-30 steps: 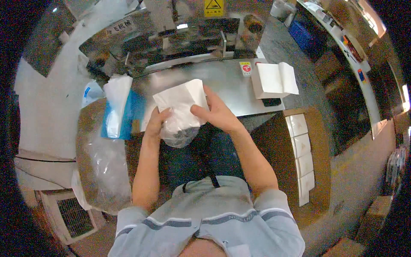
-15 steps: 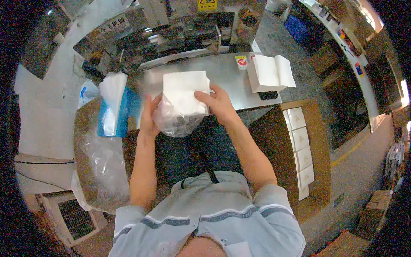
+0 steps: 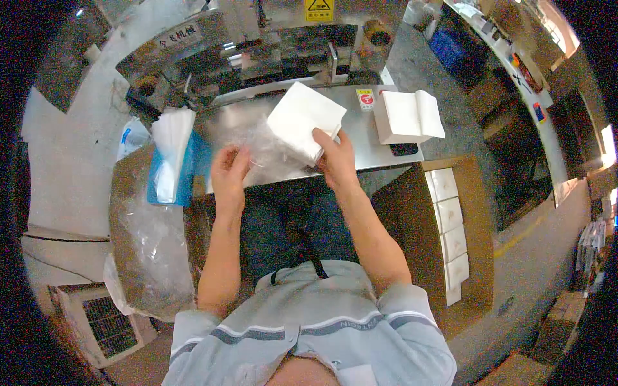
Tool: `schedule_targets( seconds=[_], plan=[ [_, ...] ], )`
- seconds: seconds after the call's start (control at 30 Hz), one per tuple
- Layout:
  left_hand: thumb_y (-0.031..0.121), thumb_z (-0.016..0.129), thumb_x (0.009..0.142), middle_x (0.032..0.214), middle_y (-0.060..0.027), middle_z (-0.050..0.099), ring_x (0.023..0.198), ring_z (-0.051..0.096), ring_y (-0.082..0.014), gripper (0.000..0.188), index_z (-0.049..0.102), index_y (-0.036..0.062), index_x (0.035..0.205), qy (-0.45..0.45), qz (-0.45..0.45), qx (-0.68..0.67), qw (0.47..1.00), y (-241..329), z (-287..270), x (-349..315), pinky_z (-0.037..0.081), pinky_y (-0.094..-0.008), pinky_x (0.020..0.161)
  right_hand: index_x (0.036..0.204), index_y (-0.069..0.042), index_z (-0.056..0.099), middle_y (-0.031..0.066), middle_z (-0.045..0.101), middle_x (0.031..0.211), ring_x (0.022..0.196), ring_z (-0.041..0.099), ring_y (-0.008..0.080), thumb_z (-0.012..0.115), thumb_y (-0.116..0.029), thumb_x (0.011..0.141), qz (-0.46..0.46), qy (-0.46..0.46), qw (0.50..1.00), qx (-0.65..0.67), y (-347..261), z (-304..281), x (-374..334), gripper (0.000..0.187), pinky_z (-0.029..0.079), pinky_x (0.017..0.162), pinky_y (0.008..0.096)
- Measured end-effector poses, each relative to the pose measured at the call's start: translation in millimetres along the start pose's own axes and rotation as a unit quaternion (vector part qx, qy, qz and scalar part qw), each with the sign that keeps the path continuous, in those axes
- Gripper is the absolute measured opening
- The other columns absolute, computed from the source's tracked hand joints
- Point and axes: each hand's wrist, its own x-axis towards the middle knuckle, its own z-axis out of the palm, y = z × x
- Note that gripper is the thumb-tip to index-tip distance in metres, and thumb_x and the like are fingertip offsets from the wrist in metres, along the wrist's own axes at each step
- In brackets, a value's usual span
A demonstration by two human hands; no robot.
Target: Wrapping small white boxes in plastic film using a heat-sealing machine and packing them into shipping cartons.
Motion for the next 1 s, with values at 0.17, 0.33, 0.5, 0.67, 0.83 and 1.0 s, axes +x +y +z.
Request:
schedule_targets(
  seconds=[0.17,0.33,0.5,0.67,0.83,1.0],
  plan=[
    [0.017,0.067,0.091,0.102,-0.0078,0.063,0.086,0.062,-0.0148,0.028,0.056,0.0014,0.112,0.074,-0.050,-0.119,0.989,-13.7,-24.8,10.7,0.053,-0.0284,0.074,0.139,-0.002,0.038,0.0123,0.057,0.126,0.111,0.062,0.0272,0.069,-0.026,0.088,0.001,0.019,0.999,0.051,1.8,-9.8,4.4,0.064,0.056,0.083,0.0445],
    [0.015,0.064,0.093,0.100,-0.0076,0.065,0.087,0.063,-0.0153,0.025,0.054,-0.0010,0.110,0.100,-0.023,-0.013,0.995,-43.0,-67.6,50.6,0.052,-0.0283,0.073,0.139,-0.005,0.040,0.0111,0.055,0.131,0.120,0.056,0.0294,0.068,-0.027,0.088,-0.004,0.005,0.996,0.094,-4.7,-18.2,6.6,0.062,0.049,0.096,0.0508],
    [0.015,0.060,0.093,0.136,-0.0242,0.049,0.127,0.048,-0.0374,0.052,0.042,-0.0044,0.138,0.213,0.146,0.418,0.871,-34.2,-64.5,53.8,0.038,-0.0411,0.106,0.139,-0.007,0.043,0.0091,0.056,0.130,0.120,0.055,0.0285,0.067,-0.028,0.088,0.003,-0.005,0.994,0.106,-17.2,-27.1,4.5,0.060,0.048,0.093,0.0497],
    [0.013,0.059,0.094,0.135,-0.0188,0.054,0.123,0.053,-0.0274,0.049,0.043,-0.0026,0.138,0.119,0.249,0.198,0.941,21.7,-21.6,17.7,0.039,-0.0381,0.107,0.135,-0.005,0.049,0.0095,0.057,0.131,0.120,0.055,0.0277,0.065,-0.029,0.089,-0.019,0.005,0.995,0.095,-35.9,-33.0,-14.3,0.055,0.046,0.097,0.0466],
    [0.050,0.042,0.102,0.136,-0.0125,0.055,0.123,0.053,-0.0231,0.064,0.040,0.0012,0.143,-0.163,-0.082,-0.181,0.966,20.6,6.2,16.0,0.039,-0.0394,0.106,0.144,-0.002,0.038,0.0161,0.055,0.135,0.118,0.058,0.0297,0.056,-0.026,0.094,-0.066,-0.118,0.985,0.111,-52.9,-27.8,-57.3,0.059,0.049,0.099,0.0419],
    [0.070,0.028,0.095,0.139,-0.0107,0.052,0.128,0.049,-0.0215,0.084,0.039,0.0033,0.145,-0.276,-0.242,-0.269,0.890,37.5,35.2,-11.9,0.037,-0.0360,0.108,0.137,0.007,0.041,0.0170,0.060,0.126,0.111,0.063,0.0265,0.081,-0.027,0.069,0.005,-0.165,0.986,-0.005,-74.4,-21.6,-66.8,0.086,0.051,0.095,0.0385]
  ],
)
